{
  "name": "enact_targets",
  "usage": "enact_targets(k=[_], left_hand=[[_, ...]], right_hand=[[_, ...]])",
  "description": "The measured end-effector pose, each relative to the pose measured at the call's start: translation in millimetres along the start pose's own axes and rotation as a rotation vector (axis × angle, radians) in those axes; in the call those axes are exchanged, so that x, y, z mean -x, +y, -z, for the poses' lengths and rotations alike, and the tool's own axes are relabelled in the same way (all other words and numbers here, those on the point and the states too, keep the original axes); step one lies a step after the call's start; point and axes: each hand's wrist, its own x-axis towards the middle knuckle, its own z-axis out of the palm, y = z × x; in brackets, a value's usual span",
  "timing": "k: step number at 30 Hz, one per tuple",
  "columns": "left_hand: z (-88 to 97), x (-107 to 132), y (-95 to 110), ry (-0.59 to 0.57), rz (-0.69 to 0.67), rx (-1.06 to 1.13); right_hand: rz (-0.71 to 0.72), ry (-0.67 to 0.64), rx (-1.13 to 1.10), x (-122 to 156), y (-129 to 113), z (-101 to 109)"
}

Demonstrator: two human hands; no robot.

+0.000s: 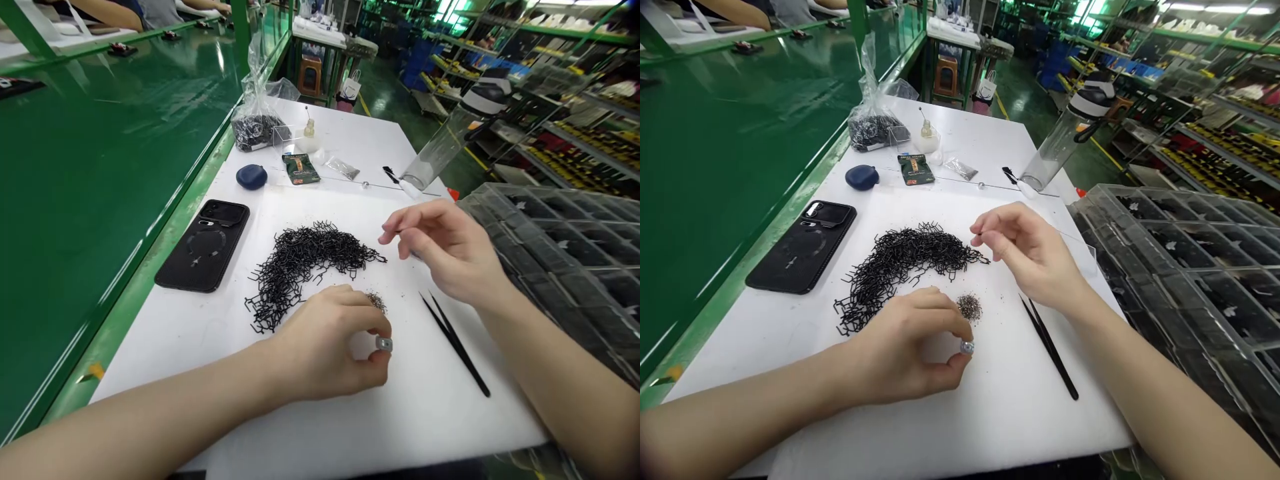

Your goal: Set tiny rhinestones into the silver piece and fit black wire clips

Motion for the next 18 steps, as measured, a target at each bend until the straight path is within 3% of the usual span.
enact_targets(k=[6,13,18], left_hand=[[8.5,-6,20,0.073,0.226,0.225],[15.0,-18,25,0.121,0.641,0.602],[21.5,-17,19,0.162,0.723,0.731]], right_hand=[[-0.119,0.086,-0.215,18,-12,-9],[-0.194,0.065,-0.361,23,-14,-11],[-0.168,0.057,-0.339,27,-9,-13]])
